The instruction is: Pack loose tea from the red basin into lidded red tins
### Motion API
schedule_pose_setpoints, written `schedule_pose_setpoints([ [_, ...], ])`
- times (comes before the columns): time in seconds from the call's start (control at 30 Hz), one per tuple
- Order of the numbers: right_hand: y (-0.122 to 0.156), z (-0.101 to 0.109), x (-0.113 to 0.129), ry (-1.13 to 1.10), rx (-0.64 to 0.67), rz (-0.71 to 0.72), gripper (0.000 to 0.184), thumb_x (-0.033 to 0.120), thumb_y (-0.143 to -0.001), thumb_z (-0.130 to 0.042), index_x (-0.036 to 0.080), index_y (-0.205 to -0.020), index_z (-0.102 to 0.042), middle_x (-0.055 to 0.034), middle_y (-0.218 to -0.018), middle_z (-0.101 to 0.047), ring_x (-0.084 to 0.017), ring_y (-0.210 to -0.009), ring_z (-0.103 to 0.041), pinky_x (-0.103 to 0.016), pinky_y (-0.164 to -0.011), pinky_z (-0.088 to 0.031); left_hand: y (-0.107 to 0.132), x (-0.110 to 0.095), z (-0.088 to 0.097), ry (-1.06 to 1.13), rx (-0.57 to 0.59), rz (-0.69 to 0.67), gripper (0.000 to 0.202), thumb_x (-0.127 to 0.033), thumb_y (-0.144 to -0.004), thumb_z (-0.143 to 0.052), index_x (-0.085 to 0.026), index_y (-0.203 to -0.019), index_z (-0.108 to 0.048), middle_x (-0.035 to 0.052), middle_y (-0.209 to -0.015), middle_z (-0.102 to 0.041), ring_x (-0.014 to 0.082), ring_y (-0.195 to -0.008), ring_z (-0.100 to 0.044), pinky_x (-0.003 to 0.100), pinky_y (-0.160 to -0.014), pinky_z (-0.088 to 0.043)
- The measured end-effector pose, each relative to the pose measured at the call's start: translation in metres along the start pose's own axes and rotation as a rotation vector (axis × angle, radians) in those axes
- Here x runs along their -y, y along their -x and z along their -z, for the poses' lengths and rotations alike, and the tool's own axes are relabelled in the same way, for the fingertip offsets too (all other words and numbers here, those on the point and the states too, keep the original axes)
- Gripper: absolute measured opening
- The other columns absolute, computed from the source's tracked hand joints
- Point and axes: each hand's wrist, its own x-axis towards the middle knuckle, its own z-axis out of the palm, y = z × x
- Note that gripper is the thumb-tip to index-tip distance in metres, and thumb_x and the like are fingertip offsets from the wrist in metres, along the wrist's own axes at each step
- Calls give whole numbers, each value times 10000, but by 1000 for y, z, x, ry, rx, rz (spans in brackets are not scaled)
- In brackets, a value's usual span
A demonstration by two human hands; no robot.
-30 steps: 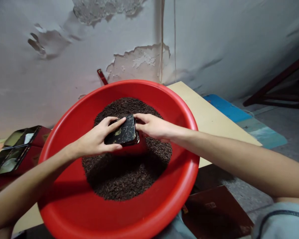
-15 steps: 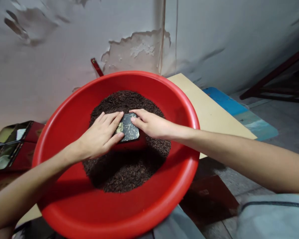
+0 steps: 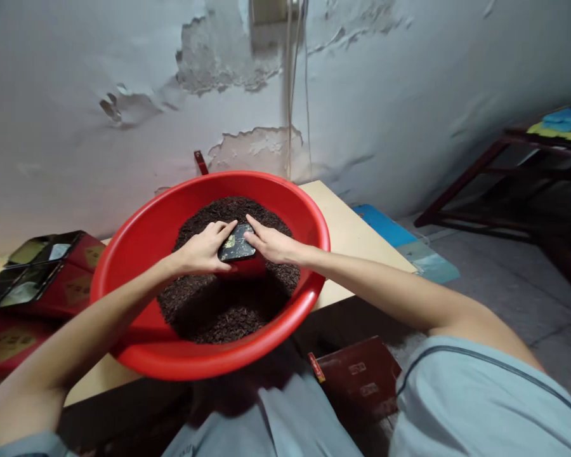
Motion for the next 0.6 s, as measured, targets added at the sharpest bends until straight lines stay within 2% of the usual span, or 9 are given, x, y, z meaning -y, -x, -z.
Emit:
schedule_pose_setpoints([
  [0.07, 11, -1, -1, -25, 60, 132, 969, 566, -886, -589, 158, -1633, -127, -170, -1651, -287, -291, -1505, -344, -508, -1245, -274, 8, -5, 8, 9, -48, -12, 1081, -529, -722, -754, -138, -1595, -250, 215, -1456, -461, 372, -1321, -476, 506, -1002, -523],
  [0.13, 19, 2, 1, -11, 60, 284, 1185, 578, -728, -770, 187, -1629, -107, -165, -1669, -221, -311, -1530, -276, -473, -1261, -244, 18, -10, 22, 0, -121, -44, 1052, -517, -724, -765, -169, -1590, -280, 202, -1432, -484, 368, -1302, -501, 509, -976, -544],
  [0.2, 26, 10, 9, 21, -38, 404, 1193, 553, -654, -834, 252, -1604, -179, -130, -1648, -254, -318, -1526, -271, -455, -1257, -262, 26, -20, 44, -32, -237, -119, 1006, -516, -726, -779, -206, -1573, -332, 190, -1412, -505, 363, -1283, -522, 506, -952, -560],
  [0.27, 36, 24, 21, 77, -175, 463, 1042, 540, -695, -803, 308, -1561, -271, -95, -1612, -308, -311, -1508, -302, -468, -1237, -306, 32, -34, 70, -68, -387, -245, 959, -527, -721, -798, -229, -1541, -401, 183, -1398, -522, 358, -1269, -533, 510, -967, -554],
  [0.33, 50, 43, 34, 161, -296, 438, 946, 553, -720, -776, 320, -1524, -334, -88, -1592, -330, -323, -1493, -321, -508, -1210, -343, 33, -53, 96, -113, -528, -380, 938, -569, -709, -815, -211, -1503, -467, 187, -1396, -528, 369, -1272, -524, 547, -1033, -514],
  [0.43, 81, 75, 47, 314, -486, 283, 1007, 623, -673, -794, 318, -1514, -331, -88, -1609, -293, -358, -1510, -270, -551, -1187, -362, 27, -89, 124, -180, -688, -523, 811, -584, -777, -773, -160, -1434, -555, 194, -1485, -463, 393, -1365, -449, 593, -1097, -451],
  [0.53, 119, 100, 49, 438, -730, 135, 1121, 648, -639, -814, 341, -1542, -226, -72, -1650, -204, -347, -1529, -225, -518, -1197, -370, 8, -132, 134, -202, -736, -585, 643, -482, -910, -659, -133, -1437, -539, 162, -1583, -378, 392, -1482, -323, 635, -1146, -367],
  [0.6, 145, 113, 43, 505, -840, 11, 1164, 631, -663, -808, 341, -1571, -139, -69, -1672, -136, -352, -1548, -167, -516, -1200, -370, -14, -162, 133, -213, -708, -596, 580, -383, -961, -581, -125, -1472, -484, 136, -1594, -383, 381, -1522, -261, 681, -1190, -234],
])
